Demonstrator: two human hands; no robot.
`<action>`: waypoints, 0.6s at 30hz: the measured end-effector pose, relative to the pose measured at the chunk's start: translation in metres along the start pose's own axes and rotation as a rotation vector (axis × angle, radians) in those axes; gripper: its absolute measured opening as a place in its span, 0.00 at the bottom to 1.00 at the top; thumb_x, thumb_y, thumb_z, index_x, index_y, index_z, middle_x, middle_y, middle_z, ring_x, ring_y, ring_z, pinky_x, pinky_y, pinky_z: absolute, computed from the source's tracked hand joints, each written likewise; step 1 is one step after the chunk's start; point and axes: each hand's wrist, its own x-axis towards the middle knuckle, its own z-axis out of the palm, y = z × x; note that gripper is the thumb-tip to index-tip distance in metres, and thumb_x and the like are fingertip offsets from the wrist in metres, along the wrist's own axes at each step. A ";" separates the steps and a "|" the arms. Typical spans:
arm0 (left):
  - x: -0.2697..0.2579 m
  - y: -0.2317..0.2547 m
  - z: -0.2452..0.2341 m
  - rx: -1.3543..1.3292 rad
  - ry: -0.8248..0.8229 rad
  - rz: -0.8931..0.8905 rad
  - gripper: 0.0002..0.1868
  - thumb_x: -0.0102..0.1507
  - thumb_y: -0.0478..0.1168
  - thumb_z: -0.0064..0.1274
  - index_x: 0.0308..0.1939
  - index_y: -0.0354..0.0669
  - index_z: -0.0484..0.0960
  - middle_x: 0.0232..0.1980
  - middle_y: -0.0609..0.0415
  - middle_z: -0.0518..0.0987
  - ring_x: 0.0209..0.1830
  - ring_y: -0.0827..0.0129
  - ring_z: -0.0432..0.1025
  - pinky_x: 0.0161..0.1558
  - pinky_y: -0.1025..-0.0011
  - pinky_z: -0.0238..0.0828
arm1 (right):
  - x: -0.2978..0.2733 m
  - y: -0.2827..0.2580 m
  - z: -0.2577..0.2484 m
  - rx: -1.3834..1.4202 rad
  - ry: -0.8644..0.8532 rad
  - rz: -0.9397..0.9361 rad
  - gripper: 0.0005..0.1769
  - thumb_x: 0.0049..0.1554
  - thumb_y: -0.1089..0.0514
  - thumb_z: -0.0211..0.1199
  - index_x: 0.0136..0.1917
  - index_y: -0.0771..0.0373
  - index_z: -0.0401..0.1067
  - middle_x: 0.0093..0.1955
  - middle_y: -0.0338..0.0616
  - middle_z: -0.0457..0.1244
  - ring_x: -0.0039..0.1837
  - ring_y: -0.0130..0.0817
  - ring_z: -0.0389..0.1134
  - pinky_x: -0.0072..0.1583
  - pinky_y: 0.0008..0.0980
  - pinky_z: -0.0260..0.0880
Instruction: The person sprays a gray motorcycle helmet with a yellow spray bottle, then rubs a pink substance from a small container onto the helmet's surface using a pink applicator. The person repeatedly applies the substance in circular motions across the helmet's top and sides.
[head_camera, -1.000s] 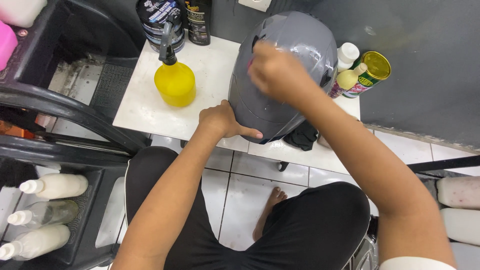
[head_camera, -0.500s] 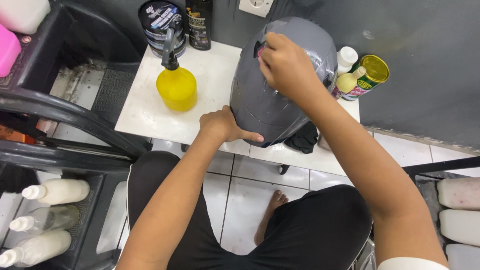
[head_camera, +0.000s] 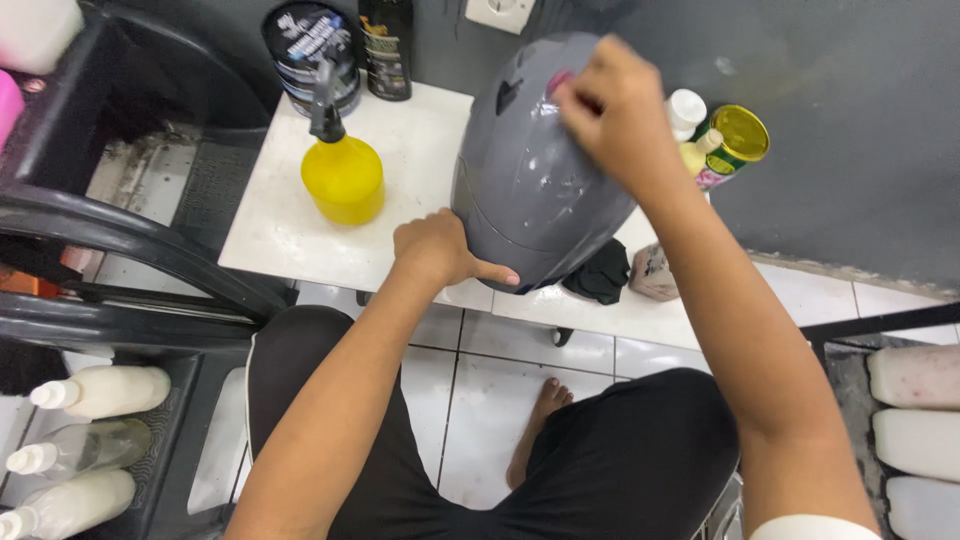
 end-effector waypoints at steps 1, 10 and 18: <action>0.002 -0.001 0.002 0.002 -0.002 0.003 0.60 0.39 0.87 0.52 0.57 0.43 0.70 0.52 0.57 0.80 0.51 0.60 0.76 0.45 0.67 0.70 | -0.003 0.001 -0.002 -0.002 -0.001 0.004 0.19 0.65 0.69 0.67 0.34 0.72 0.66 0.38 0.49 0.54 0.42 0.43 0.57 0.45 0.43 0.56; -0.001 -0.009 0.008 -0.132 0.238 0.233 0.62 0.43 0.76 0.65 0.57 0.19 0.69 0.44 0.28 0.80 0.42 0.42 0.79 0.36 0.51 0.79 | -0.032 -0.050 0.005 0.017 0.007 -0.029 0.07 0.59 0.68 0.71 0.38 0.65 0.78 0.40 0.43 0.64 0.42 0.37 0.67 0.48 0.30 0.67; -0.003 -0.010 0.008 -0.141 0.229 0.235 0.61 0.44 0.74 0.66 0.55 0.18 0.70 0.41 0.27 0.81 0.40 0.41 0.80 0.34 0.51 0.79 | -0.067 -0.079 0.020 -0.065 0.011 -0.179 0.07 0.55 0.69 0.72 0.36 0.63 0.77 0.35 0.41 0.63 0.38 0.35 0.66 0.41 0.29 0.67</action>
